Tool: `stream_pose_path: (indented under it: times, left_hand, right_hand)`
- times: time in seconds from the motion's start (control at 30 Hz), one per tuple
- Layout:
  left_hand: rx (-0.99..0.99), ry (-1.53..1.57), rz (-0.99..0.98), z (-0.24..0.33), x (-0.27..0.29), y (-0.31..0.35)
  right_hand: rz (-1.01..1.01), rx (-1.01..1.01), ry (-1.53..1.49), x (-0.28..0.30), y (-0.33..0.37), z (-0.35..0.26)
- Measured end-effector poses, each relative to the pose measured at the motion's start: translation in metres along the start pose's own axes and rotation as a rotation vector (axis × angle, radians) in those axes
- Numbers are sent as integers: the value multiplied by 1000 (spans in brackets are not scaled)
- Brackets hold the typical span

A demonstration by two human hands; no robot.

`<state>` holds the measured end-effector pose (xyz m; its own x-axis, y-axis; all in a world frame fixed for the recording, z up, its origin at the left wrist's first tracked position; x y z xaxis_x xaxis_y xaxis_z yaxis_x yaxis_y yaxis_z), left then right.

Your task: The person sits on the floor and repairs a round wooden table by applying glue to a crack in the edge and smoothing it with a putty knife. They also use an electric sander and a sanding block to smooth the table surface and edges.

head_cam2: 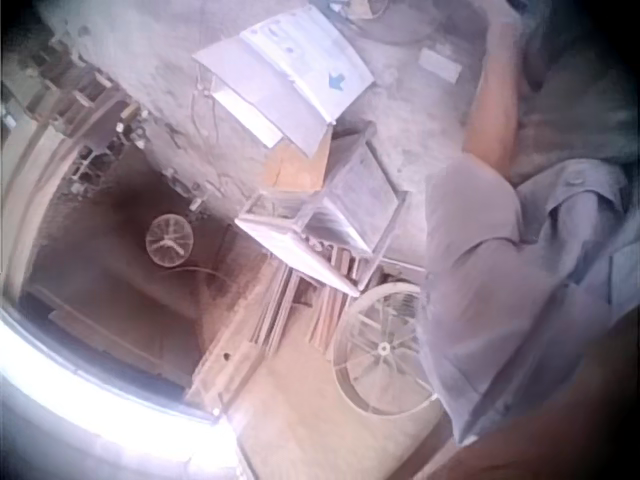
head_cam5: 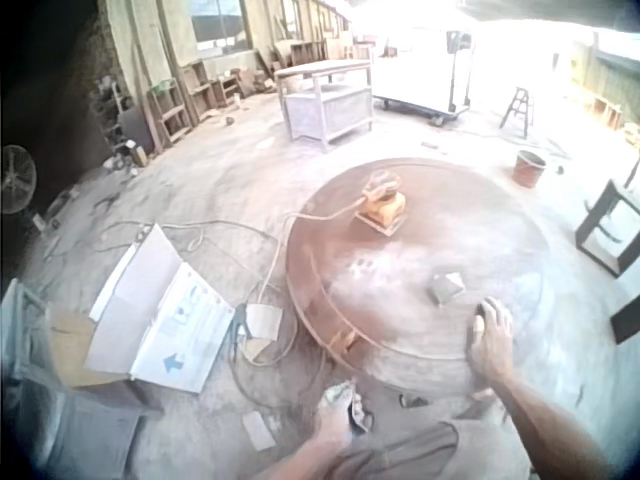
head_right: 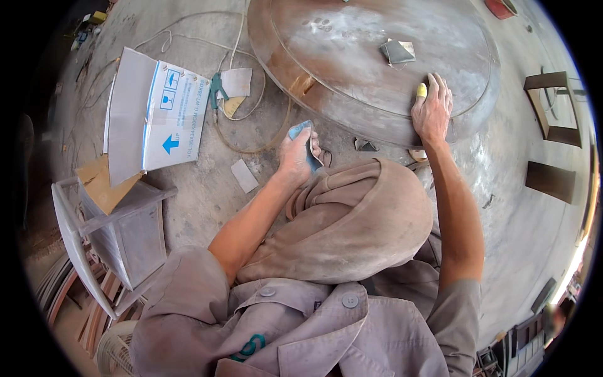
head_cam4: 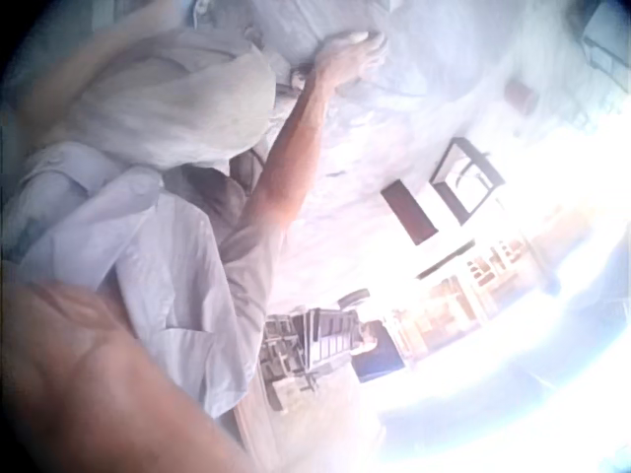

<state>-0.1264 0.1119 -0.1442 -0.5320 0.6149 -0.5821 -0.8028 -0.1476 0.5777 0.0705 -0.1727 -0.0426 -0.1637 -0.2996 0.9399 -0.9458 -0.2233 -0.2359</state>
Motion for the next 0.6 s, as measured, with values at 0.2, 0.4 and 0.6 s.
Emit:
stream_pose_path:
  times: [0.2,0.4,0.6]
  left_hand:
    - [-103,-63,-9,-12,-35,-4]
    - [-37,-172,-53,-26,-53,-2]
    - [-233,-164,100,30,-18,-23]
  right_hand:
    - [-17,-11,15,-2,-3,-6]
    - [-20,-19,21,-1,-6,-10]
    - [-11,-6,33,1,-5,-8]
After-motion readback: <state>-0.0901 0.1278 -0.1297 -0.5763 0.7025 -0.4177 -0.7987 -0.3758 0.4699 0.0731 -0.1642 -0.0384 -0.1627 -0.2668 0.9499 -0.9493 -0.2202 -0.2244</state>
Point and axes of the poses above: each hand's wrist, its own y-axis away from the middle knuckle, its own x-axis out of the back of the hand, z = x × y, the point moved 8 cm from there along -y, towards the middle knuckle, and after that the axes turned 9 degrees about -z, right-handed, at the moved point
